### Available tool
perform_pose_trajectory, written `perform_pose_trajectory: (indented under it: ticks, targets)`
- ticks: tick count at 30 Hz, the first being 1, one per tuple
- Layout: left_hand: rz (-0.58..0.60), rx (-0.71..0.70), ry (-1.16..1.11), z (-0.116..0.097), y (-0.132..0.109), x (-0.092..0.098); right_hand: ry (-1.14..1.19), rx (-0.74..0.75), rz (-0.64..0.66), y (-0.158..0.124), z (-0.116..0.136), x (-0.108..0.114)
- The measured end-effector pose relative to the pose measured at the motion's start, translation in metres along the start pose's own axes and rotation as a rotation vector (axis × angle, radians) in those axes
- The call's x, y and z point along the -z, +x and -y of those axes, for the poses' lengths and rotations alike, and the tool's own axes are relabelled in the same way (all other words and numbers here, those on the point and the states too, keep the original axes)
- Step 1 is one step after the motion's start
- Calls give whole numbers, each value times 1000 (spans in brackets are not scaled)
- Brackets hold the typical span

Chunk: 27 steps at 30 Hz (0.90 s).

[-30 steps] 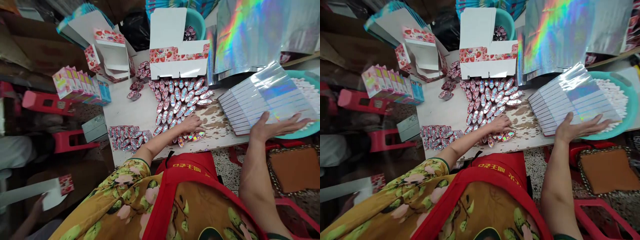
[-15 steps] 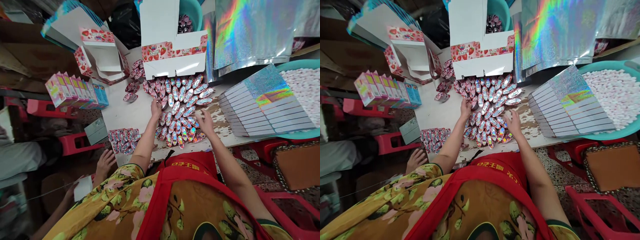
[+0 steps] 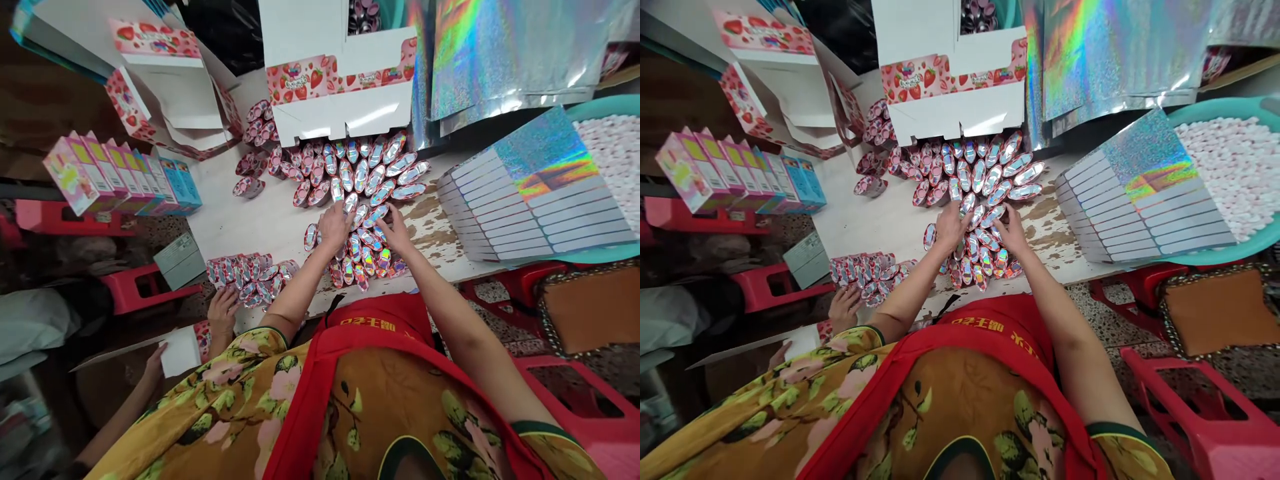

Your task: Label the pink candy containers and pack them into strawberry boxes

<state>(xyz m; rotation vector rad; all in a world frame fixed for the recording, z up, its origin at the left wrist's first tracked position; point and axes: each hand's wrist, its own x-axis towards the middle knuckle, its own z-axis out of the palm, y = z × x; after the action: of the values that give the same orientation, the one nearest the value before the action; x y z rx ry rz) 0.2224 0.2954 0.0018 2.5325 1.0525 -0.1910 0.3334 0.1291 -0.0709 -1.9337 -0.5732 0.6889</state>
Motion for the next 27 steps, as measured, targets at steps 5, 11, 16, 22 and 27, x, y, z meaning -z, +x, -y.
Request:
perform_pose_trajectory:
  ticks: [5,11,16,22,27]
  targets:
    - [81,-243,-103,48,9,9,-81,43,78,-9,8,-25]
    - [240,-350,0,114,5,36,-161,84,219,-37,34,-84]
    - [271,-264,89,157,-5,54,-239,101,498,-54,62,-140]
    - [212,-122,205,183,-14,70,-233,324,249,-69,68,-68]
    - [117,-64,101,154,-11,51,-261,-258,-249,-124,5,23]
